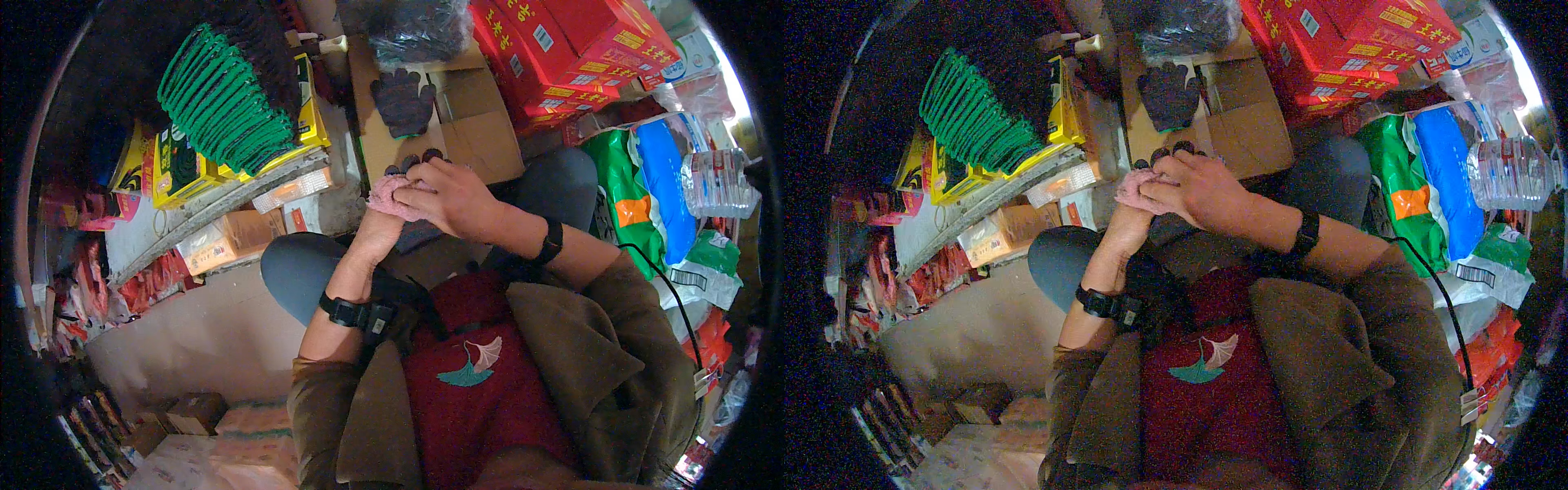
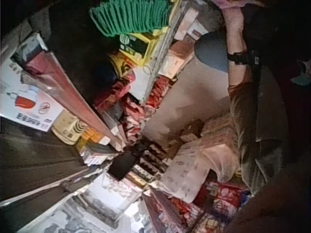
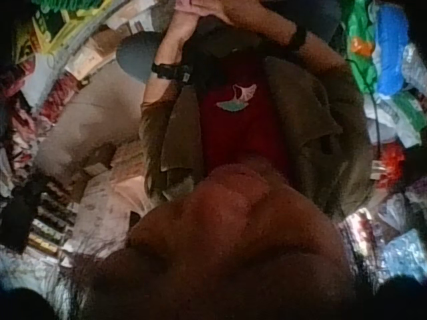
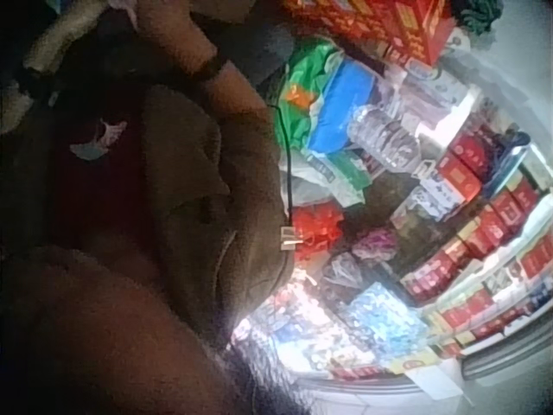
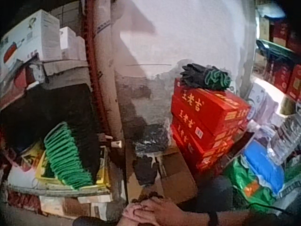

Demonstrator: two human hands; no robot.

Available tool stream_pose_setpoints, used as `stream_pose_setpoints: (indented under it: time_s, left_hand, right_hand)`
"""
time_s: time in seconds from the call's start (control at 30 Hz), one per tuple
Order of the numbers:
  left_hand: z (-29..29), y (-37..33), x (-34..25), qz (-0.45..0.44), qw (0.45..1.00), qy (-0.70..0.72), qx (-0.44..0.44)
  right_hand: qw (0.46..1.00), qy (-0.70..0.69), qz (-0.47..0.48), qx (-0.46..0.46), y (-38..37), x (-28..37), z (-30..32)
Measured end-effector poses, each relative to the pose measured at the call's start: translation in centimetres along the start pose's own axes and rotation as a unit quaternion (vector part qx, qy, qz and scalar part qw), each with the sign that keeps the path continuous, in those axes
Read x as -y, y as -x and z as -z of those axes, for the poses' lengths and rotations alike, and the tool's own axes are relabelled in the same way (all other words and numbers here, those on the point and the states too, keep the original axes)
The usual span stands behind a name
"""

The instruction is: The person inspects and bundles work gloves with green trim using a rubber band. They pick up gloves from a shelf, align them, wrap a rubber band around the stack, and place the bundle on a red box. The process repeats with additional gloves.

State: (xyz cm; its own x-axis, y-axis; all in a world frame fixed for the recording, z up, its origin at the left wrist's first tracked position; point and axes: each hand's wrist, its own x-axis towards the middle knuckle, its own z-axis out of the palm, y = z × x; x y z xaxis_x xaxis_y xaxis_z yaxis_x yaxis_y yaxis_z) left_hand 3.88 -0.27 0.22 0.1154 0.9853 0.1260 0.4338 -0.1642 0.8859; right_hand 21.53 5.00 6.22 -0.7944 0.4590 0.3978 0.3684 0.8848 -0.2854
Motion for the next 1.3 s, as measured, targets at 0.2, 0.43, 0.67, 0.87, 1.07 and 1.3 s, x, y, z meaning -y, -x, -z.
stream_pose_setpoints:
  time_s: [0.2,0.43,0.67,0.87,1.07,1.3]
  left_hand:
    - [-0.1,-0.8,-0.9,0.101,0.971,0.216,0.012]
    - [0.0,-0.8,-1.7,0.055,0.967,0.248,-0.026]
    - [0.3,0.1,-1.6,0.203,0.902,0.378,0.041]
    - [0.7,-0.5,-1.8,0.193,0.826,0.530,-0.013]
    - [0.4,-0.8,-1.5,0.200,0.793,0.574,-0.038]
    - [0.0,-0.6,-0.3,0.208,0.824,0.527,0.001]
  right_hand:
    - [0.999,0.019,-0.017,-0.029,-0.5,-0.8,-0.6]
    - [0.996,0.036,-0.069,-0.038,-0.8,-2.0,-0.7]
    - [0.983,0.044,-0.179,0.004,0.9,-5.8,0.5]
    - [0.969,0.027,-0.238,-0.053,2.0,-8.1,3.0]
    - [0.967,-0.073,-0.203,-0.137,1.0,-6.4,4.9]
    - [0.996,-0.027,-0.068,-0.051,-0.6,-1.3,1.7]
